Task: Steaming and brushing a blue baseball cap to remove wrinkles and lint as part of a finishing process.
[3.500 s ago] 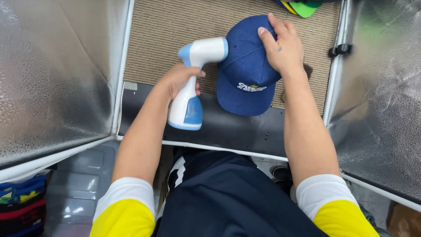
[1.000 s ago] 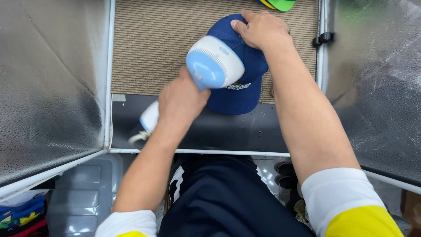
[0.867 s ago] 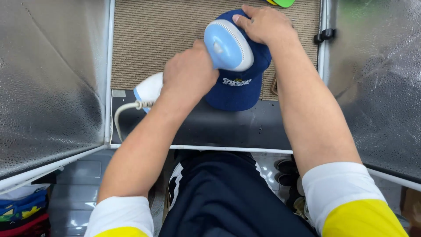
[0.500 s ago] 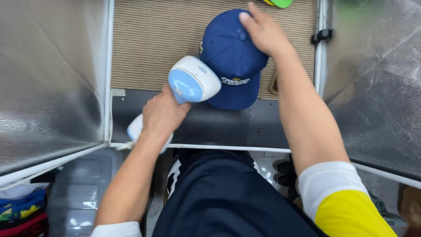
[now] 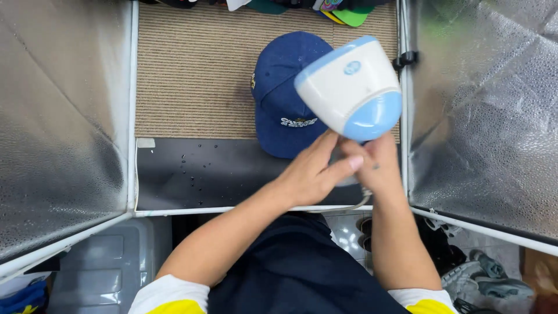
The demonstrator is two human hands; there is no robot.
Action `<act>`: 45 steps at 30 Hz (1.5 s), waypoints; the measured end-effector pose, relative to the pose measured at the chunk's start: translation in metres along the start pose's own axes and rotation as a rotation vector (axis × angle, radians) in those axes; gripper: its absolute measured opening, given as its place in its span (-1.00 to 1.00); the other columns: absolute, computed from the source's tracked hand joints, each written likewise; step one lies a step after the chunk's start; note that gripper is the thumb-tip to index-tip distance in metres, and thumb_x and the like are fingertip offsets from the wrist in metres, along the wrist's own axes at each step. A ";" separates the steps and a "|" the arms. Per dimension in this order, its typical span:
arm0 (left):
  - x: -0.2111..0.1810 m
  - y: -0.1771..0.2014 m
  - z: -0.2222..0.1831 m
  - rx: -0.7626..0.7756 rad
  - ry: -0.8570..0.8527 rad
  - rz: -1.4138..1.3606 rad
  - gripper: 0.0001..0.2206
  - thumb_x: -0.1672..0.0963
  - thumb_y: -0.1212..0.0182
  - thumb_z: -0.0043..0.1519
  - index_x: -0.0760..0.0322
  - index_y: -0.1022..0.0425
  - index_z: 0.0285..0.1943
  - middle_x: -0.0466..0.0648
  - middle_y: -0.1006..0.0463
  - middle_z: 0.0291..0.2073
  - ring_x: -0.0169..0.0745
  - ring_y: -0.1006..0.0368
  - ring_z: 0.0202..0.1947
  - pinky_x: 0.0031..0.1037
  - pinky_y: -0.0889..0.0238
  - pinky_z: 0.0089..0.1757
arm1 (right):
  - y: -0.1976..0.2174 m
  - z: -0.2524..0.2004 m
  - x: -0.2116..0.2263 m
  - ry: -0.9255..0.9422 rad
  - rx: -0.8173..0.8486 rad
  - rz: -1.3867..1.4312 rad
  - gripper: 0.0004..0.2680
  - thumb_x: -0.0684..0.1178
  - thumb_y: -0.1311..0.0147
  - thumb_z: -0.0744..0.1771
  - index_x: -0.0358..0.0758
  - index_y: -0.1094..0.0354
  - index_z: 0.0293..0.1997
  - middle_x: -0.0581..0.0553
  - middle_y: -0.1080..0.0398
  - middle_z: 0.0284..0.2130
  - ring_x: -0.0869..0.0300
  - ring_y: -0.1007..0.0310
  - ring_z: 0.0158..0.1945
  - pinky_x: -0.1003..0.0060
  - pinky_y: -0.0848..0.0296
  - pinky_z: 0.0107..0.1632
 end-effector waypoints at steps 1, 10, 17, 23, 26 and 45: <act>-0.004 -0.001 0.010 0.039 -0.058 0.133 -0.58 -0.04 -0.02 0.38 0.38 -0.40 0.18 0.33 -0.50 -0.12 0.51 -0.40 0.04 0.14 -0.24 0.02 | 0.014 0.000 -0.021 -0.034 -0.092 0.049 -0.71 -0.24 -0.13 0.21 -0.50 -0.37 0.01 -0.39 -0.39 -0.23 -0.04 -0.39 0.03 -0.22 -0.33 0.14; 0.077 0.042 0.030 -0.107 -0.233 1.168 -0.25 0.12 -0.62 0.04 0.04 -0.33 0.45 0.37 -0.07 0.46 0.56 0.23 0.49 0.49 0.47 0.24 | 0.068 0.017 -0.026 -0.362 -0.191 -0.179 -0.48 0.02 -0.38 0.30 -0.46 -0.17 0.29 -0.55 -0.38 0.07 -0.40 -0.34 0.21 -0.39 -0.25 0.21; 0.071 0.102 0.025 0.102 -0.385 1.116 -0.45 0.23 -0.42 0.11 -0.04 -0.51 0.32 0.19 -0.21 0.47 0.41 0.15 0.52 0.39 0.40 0.29 | 0.046 -0.002 -0.067 -0.400 -0.211 0.057 -0.60 0.02 -0.30 0.36 -0.44 -0.21 0.19 -0.42 -0.46 -0.12 -0.12 -0.51 -0.01 -0.20 -0.46 -0.02; 0.077 0.126 0.060 -0.210 0.185 0.833 -0.46 0.05 -0.12 0.24 0.11 -0.22 0.45 0.17 -0.08 0.48 0.38 0.19 0.52 0.31 0.40 0.35 | 0.007 -0.020 -0.117 -0.753 -0.214 0.754 -0.64 0.15 -0.22 0.30 -0.15 -0.21 0.08 -0.09 -0.38 -0.49 0.05 -0.54 -0.46 0.15 -0.54 -0.41; 0.070 0.119 0.110 -0.245 0.453 0.901 -0.35 -0.22 -0.02 0.24 0.02 -0.25 0.46 0.25 -0.06 0.47 0.44 0.20 0.48 0.43 0.41 0.27 | -0.013 -0.017 -0.107 -0.883 -0.159 0.823 -0.72 0.19 -0.22 0.30 -0.20 -0.28 -0.22 -0.11 -0.39 -0.50 0.05 -0.52 -0.47 0.15 -0.52 -0.41; 0.101 0.120 0.142 0.065 0.249 1.046 -0.43 -0.23 -0.14 0.23 -0.07 -0.41 0.35 0.16 -0.35 0.24 0.38 -0.20 0.18 0.19 -0.08 0.09 | -0.050 -0.041 -0.108 -1.064 0.058 0.929 -0.64 0.25 -0.18 0.30 -0.27 -0.35 -0.09 -0.15 -0.40 -0.54 0.07 -0.46 -0.55 0.10 -0.57 -0.39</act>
Point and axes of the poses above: each hand's wrist, its own z-axis towards the middle knuckle, its own y-axis out of the back of the hand, x = y × z, the point moved 6 cm from there along z, towards the middle knuckle
